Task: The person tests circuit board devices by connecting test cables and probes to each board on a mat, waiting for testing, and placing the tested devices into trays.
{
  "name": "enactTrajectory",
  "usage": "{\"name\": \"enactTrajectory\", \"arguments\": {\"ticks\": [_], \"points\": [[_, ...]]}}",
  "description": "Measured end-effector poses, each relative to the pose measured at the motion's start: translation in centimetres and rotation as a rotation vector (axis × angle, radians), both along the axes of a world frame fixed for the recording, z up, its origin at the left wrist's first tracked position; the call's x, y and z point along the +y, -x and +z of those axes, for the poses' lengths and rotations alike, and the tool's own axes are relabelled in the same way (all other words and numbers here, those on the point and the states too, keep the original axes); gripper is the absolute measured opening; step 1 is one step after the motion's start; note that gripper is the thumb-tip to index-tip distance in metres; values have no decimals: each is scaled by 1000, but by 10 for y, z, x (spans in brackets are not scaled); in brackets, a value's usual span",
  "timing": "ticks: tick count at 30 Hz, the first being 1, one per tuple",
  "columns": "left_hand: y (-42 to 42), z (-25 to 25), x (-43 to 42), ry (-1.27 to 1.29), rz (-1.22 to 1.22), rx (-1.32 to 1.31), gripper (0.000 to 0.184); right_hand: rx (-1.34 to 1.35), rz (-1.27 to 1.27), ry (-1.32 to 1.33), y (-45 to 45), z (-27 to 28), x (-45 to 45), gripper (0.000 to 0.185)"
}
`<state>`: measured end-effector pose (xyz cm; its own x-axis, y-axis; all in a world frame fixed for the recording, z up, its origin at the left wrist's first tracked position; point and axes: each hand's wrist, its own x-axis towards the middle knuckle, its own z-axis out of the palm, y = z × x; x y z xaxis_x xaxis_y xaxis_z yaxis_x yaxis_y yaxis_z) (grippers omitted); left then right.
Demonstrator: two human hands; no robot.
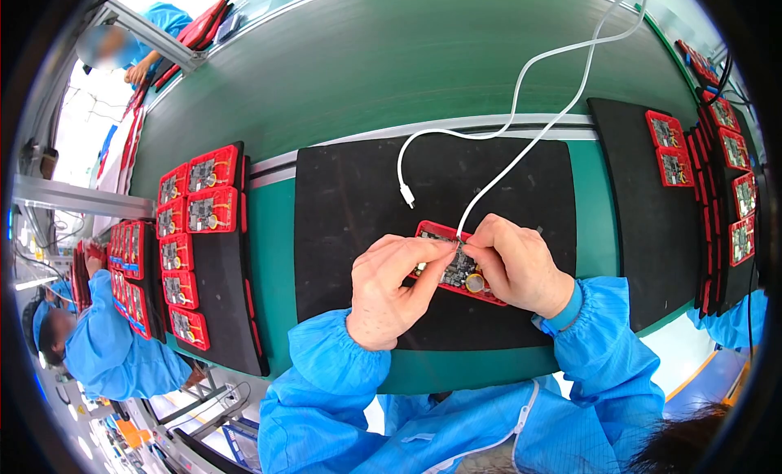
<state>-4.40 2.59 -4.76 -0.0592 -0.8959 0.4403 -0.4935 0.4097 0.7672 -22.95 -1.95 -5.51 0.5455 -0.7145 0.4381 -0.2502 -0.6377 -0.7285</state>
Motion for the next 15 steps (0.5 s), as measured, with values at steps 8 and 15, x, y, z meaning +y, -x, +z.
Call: {"name": "enactTrajectory", "arguments": {"ticks": [8, 15], "points": [[1, 0, 0, -14, 1, -3, 20, -14, -3, -16, -1, 0, 0, 17], [0, 0, 0, -1, -3, -3, 19, -1, -4, -1, 0, -1, 1, 17]]}}
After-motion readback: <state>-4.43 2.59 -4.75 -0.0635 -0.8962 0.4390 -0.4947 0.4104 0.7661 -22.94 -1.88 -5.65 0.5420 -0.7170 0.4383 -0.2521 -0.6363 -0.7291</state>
